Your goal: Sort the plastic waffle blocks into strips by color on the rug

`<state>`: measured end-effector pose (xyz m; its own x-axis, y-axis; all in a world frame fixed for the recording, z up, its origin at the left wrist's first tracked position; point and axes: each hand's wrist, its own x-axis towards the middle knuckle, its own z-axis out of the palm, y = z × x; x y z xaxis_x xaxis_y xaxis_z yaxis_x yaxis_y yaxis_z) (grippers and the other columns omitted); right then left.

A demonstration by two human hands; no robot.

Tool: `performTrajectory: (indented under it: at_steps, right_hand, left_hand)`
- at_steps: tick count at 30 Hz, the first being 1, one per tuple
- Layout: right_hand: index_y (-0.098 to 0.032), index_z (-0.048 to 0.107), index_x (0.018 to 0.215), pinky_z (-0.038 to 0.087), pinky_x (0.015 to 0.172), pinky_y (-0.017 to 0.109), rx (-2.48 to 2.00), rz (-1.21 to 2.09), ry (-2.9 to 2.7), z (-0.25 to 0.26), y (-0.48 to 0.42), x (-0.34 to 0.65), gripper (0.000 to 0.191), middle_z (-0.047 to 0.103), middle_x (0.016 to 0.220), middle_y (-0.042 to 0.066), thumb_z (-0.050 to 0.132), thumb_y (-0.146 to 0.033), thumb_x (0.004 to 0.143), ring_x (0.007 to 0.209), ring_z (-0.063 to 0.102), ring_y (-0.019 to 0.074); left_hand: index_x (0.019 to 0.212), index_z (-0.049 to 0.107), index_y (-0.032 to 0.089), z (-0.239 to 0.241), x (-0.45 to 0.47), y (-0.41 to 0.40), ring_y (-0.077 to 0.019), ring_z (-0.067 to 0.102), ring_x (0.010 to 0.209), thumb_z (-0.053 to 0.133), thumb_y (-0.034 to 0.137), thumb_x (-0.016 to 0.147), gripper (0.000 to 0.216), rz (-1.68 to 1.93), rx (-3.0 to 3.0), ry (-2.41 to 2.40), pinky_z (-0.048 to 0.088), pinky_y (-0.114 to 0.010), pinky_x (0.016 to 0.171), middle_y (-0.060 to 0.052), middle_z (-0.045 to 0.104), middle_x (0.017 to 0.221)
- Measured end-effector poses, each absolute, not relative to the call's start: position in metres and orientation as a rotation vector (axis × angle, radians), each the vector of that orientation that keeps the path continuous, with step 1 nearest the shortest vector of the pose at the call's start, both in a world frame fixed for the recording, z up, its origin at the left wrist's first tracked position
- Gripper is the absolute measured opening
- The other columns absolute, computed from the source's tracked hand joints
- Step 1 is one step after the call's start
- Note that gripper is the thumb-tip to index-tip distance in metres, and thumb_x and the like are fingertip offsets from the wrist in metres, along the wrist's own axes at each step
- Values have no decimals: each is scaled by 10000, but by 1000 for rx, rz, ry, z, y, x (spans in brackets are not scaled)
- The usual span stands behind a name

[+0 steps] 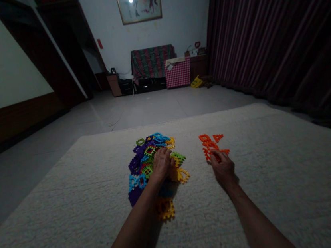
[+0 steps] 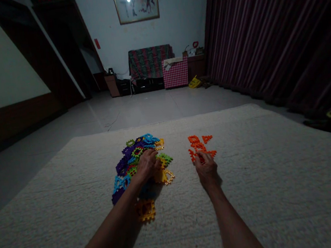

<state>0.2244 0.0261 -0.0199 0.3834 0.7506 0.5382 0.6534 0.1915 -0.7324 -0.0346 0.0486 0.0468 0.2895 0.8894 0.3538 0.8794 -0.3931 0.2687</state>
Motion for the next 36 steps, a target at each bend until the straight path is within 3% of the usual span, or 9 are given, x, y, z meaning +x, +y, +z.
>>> performTrajectory:
  at_steps: [7,14,18,23,31,36]
  right_hand:
    - [-175,706,982,565,769,391,-1414,59,-1315,-24,29,220,303,709,983,119,537,-391,853,816,659,225]
    - [-186,691,998,553,813,390,-1385,120,-1500,-18,27,203,258,694,981,108,517,-325,868,875,656,230]
    - [-180,669,1040,540,831,398,-1400,46,-1532,-18,28,200,270,655,1077,132,509,-308,864,947,630,243]
    - [-198,670,964,516,852,413,-1390,-2,-1688,-23,30,201,220,669,979,105,524,-327,861,918,613,246]
    - [-182,665,998,499,875,430,-1406,-65,-1785,-31,33,207,242,669,1004,120,528,-312,846,946,604,266]
    - [-189,672,985,495,849,409,-1407,-87,-1801,-30,33,207,231,674,991,112,515,-298,854,910,603,251]
  left_hand:
    - [1304,561,231,60,-43,61,-319,357,1396,523,365,916,412,633,2257,2184,336,-488,1125,-110,499,1444]
    - [1256,581,221,60,-71,82,-297,498,1239,472,429,938,395,494,1992,2267,416,-438,1024,-122,573,1321]
    - [1250,588,235,56,-57,71,-283,505,1235,443,370,956,355,517,2086,2191,414,-417,1017,-106,580,1321]
    - [1200,624,246,58,-38,56,-226,572,1163,395,343,988,327,536,2170,2024,424,-348,993,-77,645,1213]
    - [1007,706,226,57,-32,56,-194,636,996,392,319,983,329,602,2352,1674,464,-298,904,-65,703,1048]
    - [974,713,204,71,-69,102,-186,647,998,369,248,981,347,647,2218,1942,461,-271,926,-71,721,1012]
